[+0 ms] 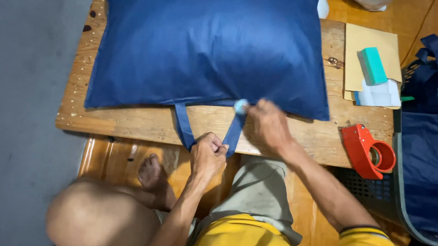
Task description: Inserting a pillow into a blue fabric bag and smoothing the surface with a small tool.
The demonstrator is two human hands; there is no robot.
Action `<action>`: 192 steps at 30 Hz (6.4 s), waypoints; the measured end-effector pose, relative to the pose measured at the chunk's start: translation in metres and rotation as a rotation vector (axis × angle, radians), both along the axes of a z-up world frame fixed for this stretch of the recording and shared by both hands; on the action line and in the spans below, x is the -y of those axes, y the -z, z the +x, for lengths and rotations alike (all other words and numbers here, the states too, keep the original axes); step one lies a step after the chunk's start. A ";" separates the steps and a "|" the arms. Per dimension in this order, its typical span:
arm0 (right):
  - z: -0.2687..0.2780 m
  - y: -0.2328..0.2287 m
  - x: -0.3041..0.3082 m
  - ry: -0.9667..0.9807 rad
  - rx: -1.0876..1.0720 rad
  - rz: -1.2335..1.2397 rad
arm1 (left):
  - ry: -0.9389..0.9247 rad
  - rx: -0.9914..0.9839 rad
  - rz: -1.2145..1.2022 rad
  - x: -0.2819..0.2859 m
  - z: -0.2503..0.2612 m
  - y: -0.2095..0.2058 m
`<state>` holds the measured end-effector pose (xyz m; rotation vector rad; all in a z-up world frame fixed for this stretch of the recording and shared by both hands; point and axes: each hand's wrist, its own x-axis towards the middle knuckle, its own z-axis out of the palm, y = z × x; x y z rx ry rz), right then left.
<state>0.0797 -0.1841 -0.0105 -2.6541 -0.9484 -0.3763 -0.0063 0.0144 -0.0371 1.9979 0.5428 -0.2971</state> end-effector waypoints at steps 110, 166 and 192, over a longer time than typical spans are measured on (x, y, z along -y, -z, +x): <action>-0.066 -0.024 -0.076 0.140 -0.490 0.531 | -0.050 0.158 -0.130 -0.061 0.054 -0.026; -0.010 -0.046 -0.133 -0.013 -0.491 0.450 | -0.529 0.372 -0.678 -0.110 0.071 0.050; -0.071 0.004 -0.107 0.279 -0.334 0.015 | 0.458 0.226 0.484 -0.069 0.037 -0.017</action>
